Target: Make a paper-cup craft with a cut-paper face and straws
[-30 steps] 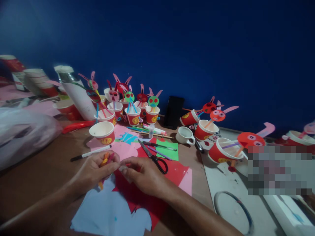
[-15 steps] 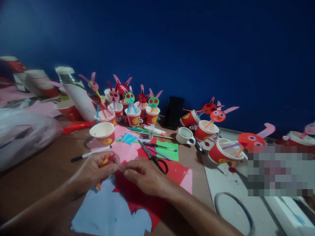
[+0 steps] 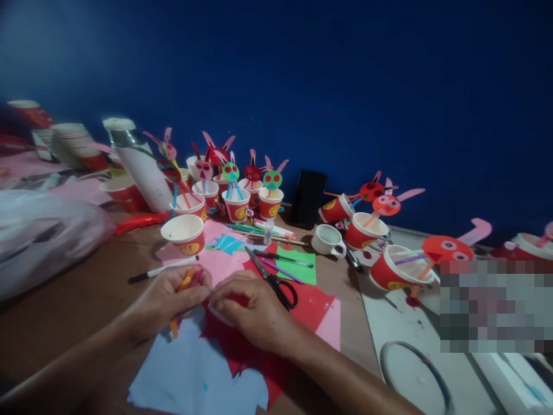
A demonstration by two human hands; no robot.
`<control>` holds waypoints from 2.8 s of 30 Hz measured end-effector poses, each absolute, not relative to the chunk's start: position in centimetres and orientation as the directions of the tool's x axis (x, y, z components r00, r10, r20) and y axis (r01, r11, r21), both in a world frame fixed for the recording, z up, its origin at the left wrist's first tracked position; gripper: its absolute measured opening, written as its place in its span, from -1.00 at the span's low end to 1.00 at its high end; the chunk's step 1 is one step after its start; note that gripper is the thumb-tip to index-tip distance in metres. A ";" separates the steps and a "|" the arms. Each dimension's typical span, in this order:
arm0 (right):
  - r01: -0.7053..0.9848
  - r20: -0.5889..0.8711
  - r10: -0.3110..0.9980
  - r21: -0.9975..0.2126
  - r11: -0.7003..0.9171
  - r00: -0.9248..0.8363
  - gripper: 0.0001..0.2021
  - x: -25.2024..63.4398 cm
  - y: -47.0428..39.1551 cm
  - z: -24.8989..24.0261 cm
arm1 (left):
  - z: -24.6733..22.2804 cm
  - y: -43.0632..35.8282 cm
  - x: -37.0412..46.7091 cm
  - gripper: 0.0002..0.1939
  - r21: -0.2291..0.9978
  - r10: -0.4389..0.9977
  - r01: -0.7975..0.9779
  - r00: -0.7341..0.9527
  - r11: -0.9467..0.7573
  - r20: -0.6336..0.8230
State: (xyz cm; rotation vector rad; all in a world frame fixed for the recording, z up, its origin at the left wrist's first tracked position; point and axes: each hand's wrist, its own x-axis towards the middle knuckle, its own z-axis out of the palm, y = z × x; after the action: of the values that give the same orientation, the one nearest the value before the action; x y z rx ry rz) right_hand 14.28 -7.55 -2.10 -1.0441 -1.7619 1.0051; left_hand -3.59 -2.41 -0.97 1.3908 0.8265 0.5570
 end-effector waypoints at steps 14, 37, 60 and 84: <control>0.343 0.306 0.917 -0.858 0.382 -0.255 -0.90 14.3 -7.6 -2.8 | -1.5 -2.3 -4.0 -0.77 0.984 0.740 0.113 0.649 0.136 -0.177; 0.198 0.073 0.980 -0.974 0.110 -0.185 -0.91 13.7 -7.9 -2.4 | -1.2 -2.4 -3.5 -0.72 0.974 0.731 0.142 0.644 0.177 -0.227; 0.133 -0.022 0.991 -0.991 -0.005 -0.133 -0.87 13.8 -7.8 -2.9 | -1.3 -2.5 -3.2 -0.71 0.967 0.760 0.125 0.599 0.223 -0.253; 0.418 0.160 0.986 -0.893 0.163 -0.044 -0.87 15.7 -6.4 -2.2 | -1.8 -2.3 -3.2 -0.59 0.911 0.689 -0.017 0.660 0.412 -0.299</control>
State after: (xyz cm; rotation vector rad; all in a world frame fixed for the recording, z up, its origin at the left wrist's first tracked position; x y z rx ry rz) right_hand 15.74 -6.43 -2.20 -1.3812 -1.5996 0.8512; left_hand -3.17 -2.33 -1.81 1.0660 0.7432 0.4999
